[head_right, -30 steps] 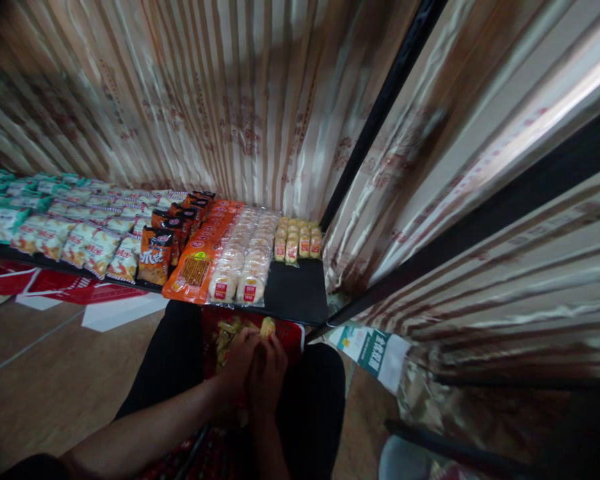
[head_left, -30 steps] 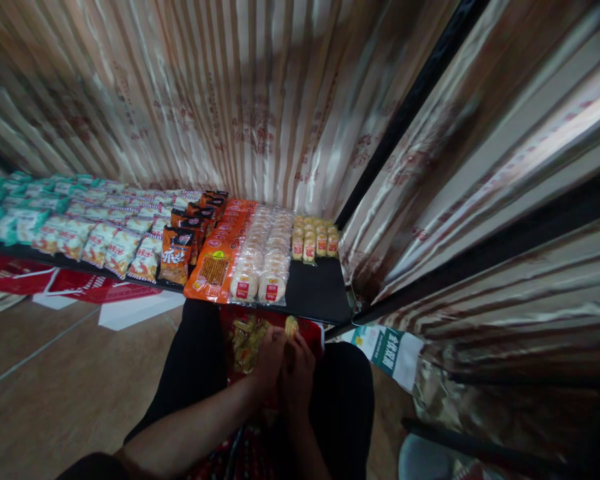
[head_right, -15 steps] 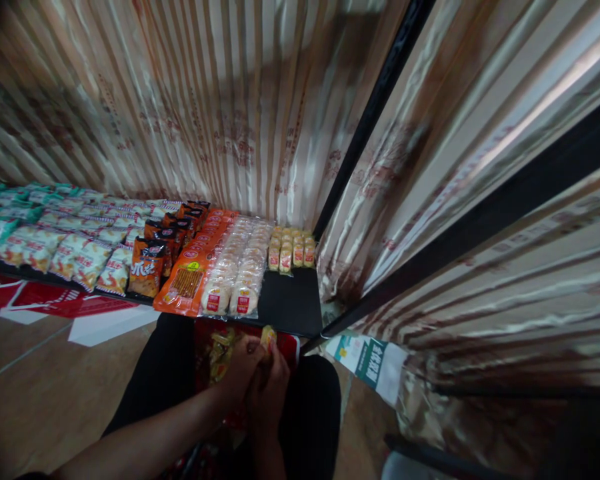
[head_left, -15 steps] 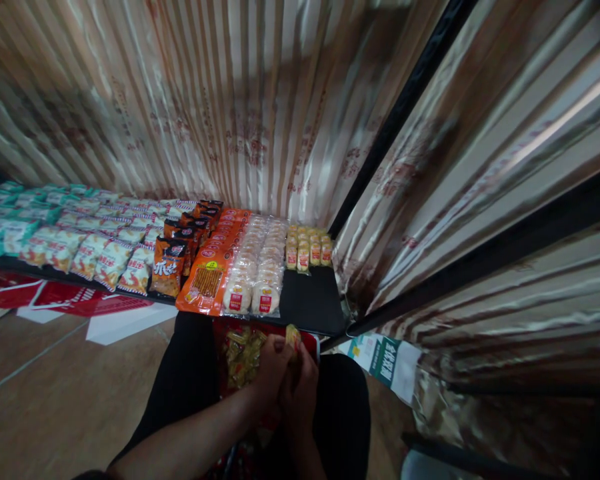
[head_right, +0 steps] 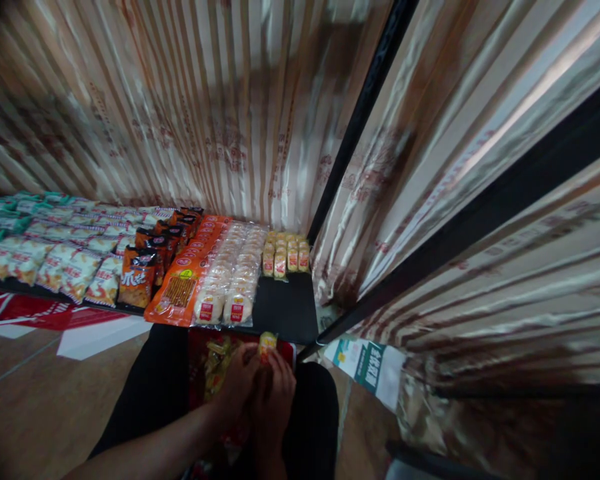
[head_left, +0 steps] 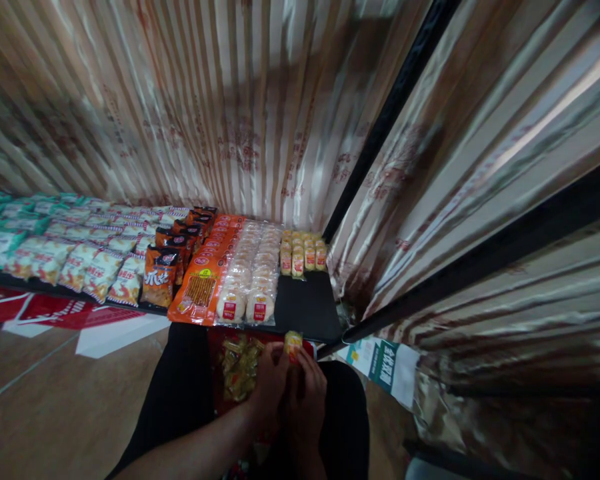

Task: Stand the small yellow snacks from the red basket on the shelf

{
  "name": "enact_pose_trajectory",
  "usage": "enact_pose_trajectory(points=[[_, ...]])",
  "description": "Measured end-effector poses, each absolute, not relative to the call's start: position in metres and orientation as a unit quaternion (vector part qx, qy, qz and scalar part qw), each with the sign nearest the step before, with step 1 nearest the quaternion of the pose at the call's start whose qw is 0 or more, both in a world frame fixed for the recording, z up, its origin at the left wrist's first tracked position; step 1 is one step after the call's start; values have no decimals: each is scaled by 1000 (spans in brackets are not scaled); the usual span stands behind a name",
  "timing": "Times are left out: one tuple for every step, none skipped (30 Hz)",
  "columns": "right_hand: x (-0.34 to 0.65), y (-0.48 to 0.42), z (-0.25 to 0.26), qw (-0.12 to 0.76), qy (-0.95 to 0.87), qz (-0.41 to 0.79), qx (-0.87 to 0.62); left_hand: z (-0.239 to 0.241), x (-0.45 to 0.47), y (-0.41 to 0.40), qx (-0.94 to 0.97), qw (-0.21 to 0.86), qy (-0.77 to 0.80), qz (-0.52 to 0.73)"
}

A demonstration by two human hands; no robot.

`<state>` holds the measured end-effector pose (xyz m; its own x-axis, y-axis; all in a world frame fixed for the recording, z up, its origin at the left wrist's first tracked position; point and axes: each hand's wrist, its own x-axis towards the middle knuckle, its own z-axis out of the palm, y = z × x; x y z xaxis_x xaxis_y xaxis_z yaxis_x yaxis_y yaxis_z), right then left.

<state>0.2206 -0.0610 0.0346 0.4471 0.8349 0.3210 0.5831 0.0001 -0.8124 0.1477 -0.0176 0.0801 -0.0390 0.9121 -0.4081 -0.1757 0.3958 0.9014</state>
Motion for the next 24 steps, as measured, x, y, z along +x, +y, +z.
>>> enact_pose_trajectory(points=[[221, -59, 37, 490, -495, 138, -704, 81, 148, -17, 322, 618, 557, 452], [221, -58, 40, 489, -474, 154, -716, 82, 149, -17, 321, 625, 545, 458], [221, -57, 41, 487, -452, 176, -726, 82, 149, -16, 323, 630, 535, 461], [222, -55, 43, 484, -431, 204, -734, 83, 149, -15, 328, 633, 527, 462], [222, -55, 44, 481, -413, 232, -738, 82, 150, -14, 333, 633, 525, 462], [222, -54, 44, 476, -401, 257, -739, 81, 151, -13, 339, 629, 529, 459], [223, -52, 45, 473, -394, 276, -739, 80, 152, -12, 341, 622, 537, 455], [223, -51, 45, 470, -389, 288, -738, 78, 153, -11, 342, 617, 547, 451], [224, -50, 46, 469, -387, 293, -738, 76, 155, -9, 340, 614, 555, 447], [225, -48, 47, 471, -384, 293, -738, 74, 156, -7, 337, 614, 559, 444], [226, -46, 48, 474, -382, 291, -738, 73, 158, -5, 337, 615, 561, 441], [228, -43, 49, 479, -381, 288, -737, 72, 159, -4, 341, 616, 559, 438], [229, -41, 49, 485, -380, 283, -735, 71, 161, -2, 347, 616, 556, 437], [231, -38, 50, 490, -381, 278, -734, 71, 162, 0, 357, 614, 552, 437], [232, -36, 51, 494, -383, 270, -733, 71, 164, 1, 368, 612, 546, 438], [234, -33, 51, 498, -385, 261, -732, 71, 165, 3, 379, 611, 540, 438], [235, -30, 51, 502, -388, 252, -731, 72, 166, 5, 387, 608, 537, 439], [237, -27, 50, 505, -392, 245, -729, 72, 168, 7, 394, 602, 538, 439], [238, -24, 49, 507, -395, 240, -727, 72, 170, 9, 400, 595, 543, 437], [240, -21, 48, 510, -399, 236, -725, 72, 172, 11, 404, 586, 552, 435], [241, -18, 46, 514, -402, 232, -721, 72, 173, 14, 408, 576, 561, 431], [243, -15, 45, 519, -407, 227, -717, 72, 175, 16, 414, 566, 570, 428], [245, -12, 43, 524, -413, 218, -713, 73, 177, 19, 422, 557, 576, 423], [247, -9, 41, 529, -417, 208, -709, 74, 178, 23, 432, 549, 583, 415]])
